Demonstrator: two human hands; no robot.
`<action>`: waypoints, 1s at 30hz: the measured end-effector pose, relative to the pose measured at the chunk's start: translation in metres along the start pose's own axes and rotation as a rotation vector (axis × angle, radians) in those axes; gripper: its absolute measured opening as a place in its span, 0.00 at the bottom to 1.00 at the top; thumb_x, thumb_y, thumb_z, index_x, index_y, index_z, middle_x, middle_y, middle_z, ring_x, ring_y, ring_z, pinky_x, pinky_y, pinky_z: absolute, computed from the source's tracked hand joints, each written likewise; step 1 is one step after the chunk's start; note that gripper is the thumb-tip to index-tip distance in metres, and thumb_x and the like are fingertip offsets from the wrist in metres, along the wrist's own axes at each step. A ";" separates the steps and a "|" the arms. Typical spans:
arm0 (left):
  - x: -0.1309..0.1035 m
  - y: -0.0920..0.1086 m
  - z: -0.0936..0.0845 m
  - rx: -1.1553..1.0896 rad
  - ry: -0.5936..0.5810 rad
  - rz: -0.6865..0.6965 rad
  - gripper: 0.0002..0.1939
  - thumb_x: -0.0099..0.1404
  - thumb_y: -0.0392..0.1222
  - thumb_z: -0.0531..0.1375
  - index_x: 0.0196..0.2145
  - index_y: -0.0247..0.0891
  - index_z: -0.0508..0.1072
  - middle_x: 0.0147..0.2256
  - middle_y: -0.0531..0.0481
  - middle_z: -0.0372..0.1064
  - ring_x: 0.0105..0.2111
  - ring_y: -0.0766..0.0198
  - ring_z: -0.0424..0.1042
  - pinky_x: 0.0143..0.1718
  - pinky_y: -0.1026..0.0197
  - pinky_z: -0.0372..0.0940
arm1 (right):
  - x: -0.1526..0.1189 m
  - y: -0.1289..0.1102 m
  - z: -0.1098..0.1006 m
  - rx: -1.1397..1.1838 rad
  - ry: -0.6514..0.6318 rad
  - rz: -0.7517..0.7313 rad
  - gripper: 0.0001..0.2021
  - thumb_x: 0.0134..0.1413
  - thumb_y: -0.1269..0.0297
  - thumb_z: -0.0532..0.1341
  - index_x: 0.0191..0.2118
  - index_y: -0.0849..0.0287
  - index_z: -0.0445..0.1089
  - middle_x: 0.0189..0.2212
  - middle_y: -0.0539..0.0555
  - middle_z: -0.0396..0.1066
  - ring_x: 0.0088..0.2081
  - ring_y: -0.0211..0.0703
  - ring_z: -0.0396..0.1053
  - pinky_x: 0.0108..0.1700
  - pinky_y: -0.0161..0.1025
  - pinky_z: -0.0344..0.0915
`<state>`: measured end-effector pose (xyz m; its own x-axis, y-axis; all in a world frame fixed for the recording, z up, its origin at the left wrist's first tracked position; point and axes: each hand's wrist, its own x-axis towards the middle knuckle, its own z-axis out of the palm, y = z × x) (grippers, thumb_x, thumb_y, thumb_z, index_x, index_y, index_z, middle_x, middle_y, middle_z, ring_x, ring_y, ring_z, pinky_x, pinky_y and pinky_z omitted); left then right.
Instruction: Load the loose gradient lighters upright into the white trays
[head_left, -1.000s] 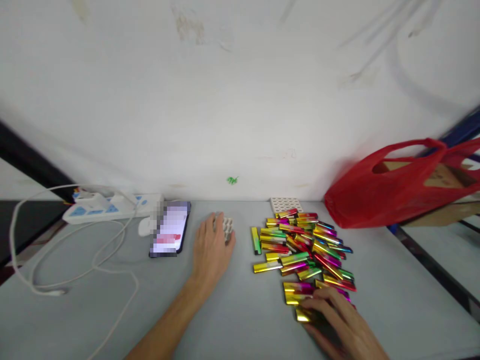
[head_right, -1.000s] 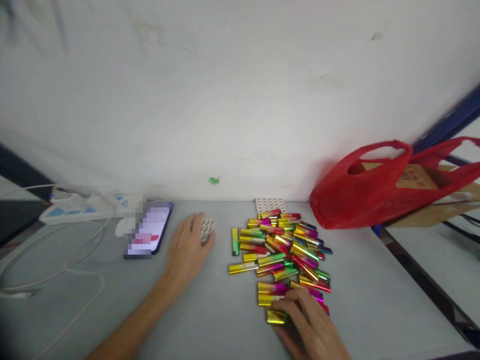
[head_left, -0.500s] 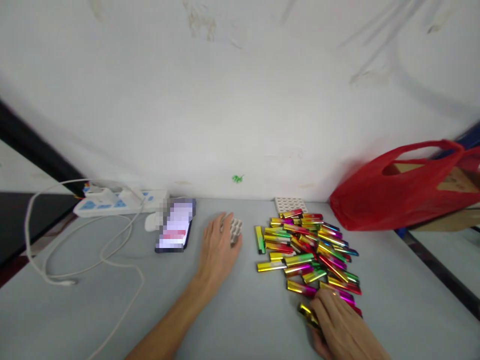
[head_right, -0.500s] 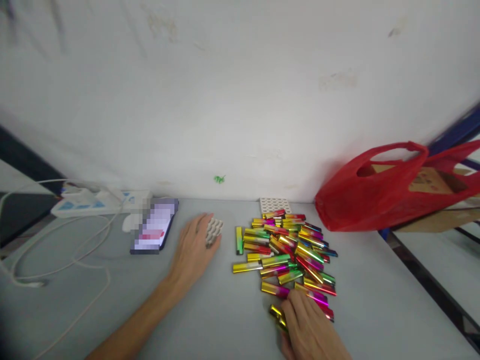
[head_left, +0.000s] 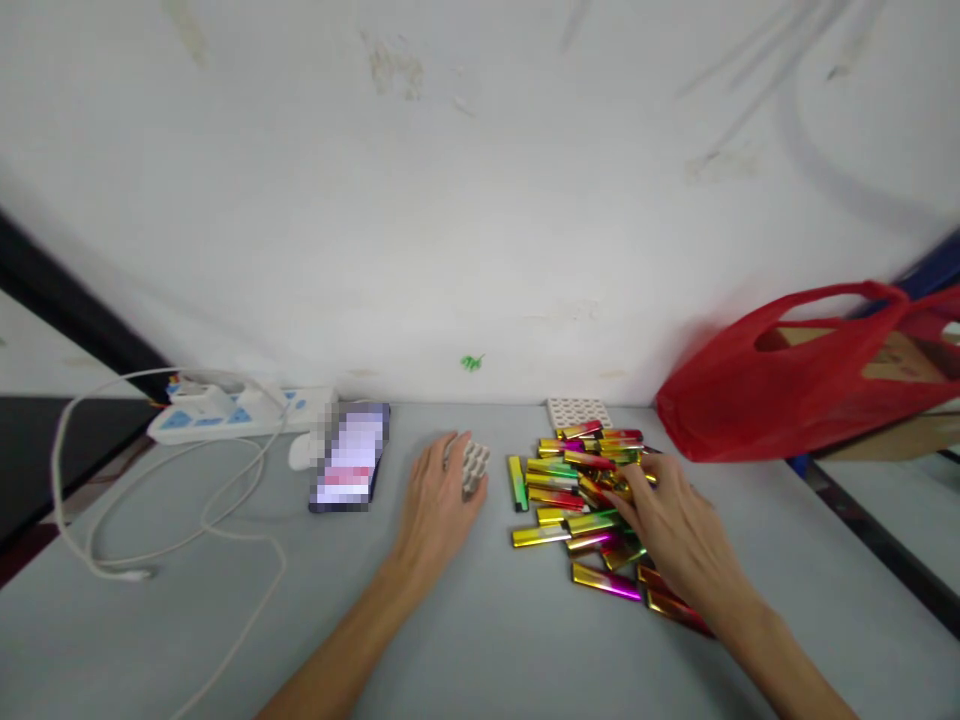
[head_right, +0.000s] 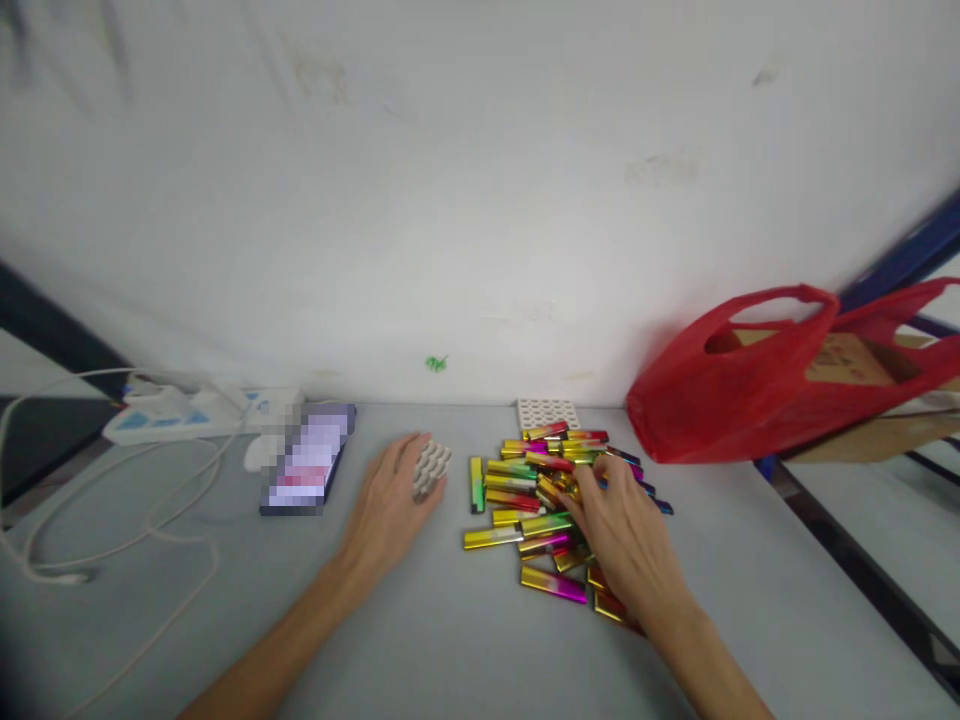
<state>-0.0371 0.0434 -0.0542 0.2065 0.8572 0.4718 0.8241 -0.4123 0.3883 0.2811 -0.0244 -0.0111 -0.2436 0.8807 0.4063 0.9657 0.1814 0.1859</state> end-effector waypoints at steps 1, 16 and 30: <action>0.000 0.000 0.000 -0.001 0.001 0.001 0.30 0.71 0.35 0.67 0.67 0.39 0.66 0.62 0.34 0.71 0.61 0.37 0.73 0.63 0.34 0.71 | 0.004 0.002 0.002 0.022 -0.009 -0.005 0.22 0.81 0.50 0.47 0.50 0.60 0.71 0.49 0.70 0.70 0.44 0.64 0.77 0.38 0.53 0.78; -0.001 0.003 0.001 -0.027 -0.013 -0.009 0.31 0.71 0.35 0.67 0.68 0.41 0.65 0.62 0.35 0.71 0.61 0.37 0.73 0.64 0.33 0.70 | -0.055 0.028 -0.047 0.503 -0.137 -0.017 0.08 0.78 0.57 0.58 0.55 0.49 0.71 0.49 0.58 0.75 0.49 0.50 0.81 0.46 0.41 0.81; 0.000 0.002 -0.001 -0.027 -0.017 -0.005 0.29 0.72 0.36 0.65 0.67 0.41 0.64 0.60 0.36 0.71 0.60 0.38 0.73 0.62 0.35 0.71 | -0.114 0.026 -0.021 0.207 -0.096 -0.176 0.08 0.67 0.70 0.56 0.44 0.51 0.69 0.36 0.54 0.78 0.26 0.46 0.81 0.24 0.38 0.79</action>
<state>-0.0354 0.0420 -0.0528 0.2117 0.8640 0.4569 0.8105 -0.4164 0.4119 0.3325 -0.1288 -0.0334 -0.4091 0.8634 0.2953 0.9095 0.4120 0.0554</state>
